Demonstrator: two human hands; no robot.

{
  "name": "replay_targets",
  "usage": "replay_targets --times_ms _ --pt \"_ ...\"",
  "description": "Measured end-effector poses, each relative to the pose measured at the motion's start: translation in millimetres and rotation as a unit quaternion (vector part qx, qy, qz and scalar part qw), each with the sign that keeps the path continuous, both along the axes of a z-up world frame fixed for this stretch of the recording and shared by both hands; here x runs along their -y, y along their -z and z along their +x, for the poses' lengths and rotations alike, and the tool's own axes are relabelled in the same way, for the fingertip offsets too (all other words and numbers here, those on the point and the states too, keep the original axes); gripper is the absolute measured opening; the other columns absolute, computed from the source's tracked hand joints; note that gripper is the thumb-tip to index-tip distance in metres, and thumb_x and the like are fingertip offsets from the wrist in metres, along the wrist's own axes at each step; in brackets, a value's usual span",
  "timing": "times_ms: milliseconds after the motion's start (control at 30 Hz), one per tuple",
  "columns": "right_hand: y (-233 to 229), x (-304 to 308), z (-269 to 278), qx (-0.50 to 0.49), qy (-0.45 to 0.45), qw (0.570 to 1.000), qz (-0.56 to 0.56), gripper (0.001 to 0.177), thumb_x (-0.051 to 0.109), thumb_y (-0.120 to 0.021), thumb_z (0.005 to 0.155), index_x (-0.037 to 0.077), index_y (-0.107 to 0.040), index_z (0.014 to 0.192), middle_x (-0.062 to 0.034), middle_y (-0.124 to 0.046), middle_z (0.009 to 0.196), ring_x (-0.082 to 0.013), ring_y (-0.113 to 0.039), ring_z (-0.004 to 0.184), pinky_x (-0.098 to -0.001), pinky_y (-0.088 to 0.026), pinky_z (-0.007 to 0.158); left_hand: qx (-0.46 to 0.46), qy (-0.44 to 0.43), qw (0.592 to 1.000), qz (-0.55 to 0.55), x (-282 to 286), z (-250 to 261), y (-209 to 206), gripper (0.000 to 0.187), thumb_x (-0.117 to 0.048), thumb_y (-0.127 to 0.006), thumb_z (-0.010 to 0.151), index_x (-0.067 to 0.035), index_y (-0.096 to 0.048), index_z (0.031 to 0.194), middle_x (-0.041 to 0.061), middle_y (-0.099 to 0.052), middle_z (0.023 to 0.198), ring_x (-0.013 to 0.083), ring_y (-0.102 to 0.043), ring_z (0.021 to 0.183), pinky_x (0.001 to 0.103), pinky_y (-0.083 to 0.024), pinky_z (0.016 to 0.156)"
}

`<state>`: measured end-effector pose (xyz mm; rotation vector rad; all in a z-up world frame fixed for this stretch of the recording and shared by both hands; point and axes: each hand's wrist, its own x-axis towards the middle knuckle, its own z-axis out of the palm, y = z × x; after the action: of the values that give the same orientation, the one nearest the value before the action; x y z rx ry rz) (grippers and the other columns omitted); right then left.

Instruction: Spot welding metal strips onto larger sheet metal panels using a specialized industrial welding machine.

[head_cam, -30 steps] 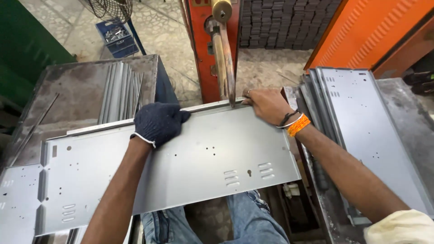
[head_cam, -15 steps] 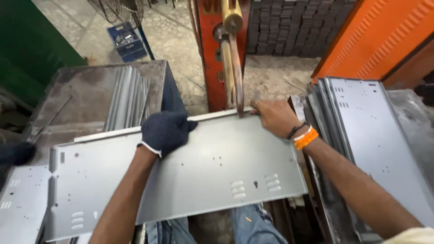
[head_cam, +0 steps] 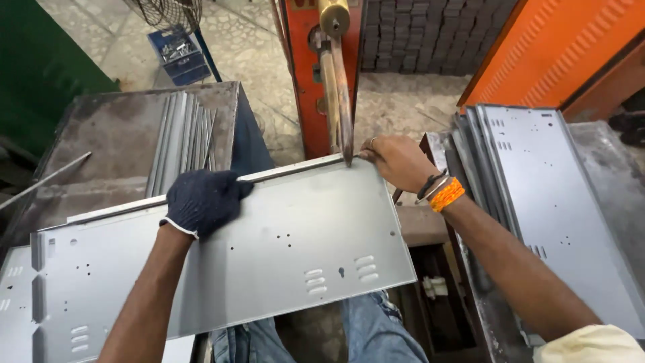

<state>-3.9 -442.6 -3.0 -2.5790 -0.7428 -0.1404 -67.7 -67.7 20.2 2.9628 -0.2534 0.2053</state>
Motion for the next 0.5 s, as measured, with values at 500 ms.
replay_targets --times_ms 500 --pt "-37.7 111.3 -37.3 0.005 0.144 0.984 0.102 0.032 0.028 -0.057 0.103 0.008 -0.068 0.126 -0.0159 -0.074 0.096 -0.0335 -0.071 0.078 -0.0462 -0.055 0.069 0.058 0.042 0.996 -0.057 36.6 -53.9 12.6 0.029 -0.045 -0.071 0.085 -0.018 -0.079 0.078 0.017 -0.069 0.069 0.0423 -0.067 0.066 0.056 -0.052 0.061"
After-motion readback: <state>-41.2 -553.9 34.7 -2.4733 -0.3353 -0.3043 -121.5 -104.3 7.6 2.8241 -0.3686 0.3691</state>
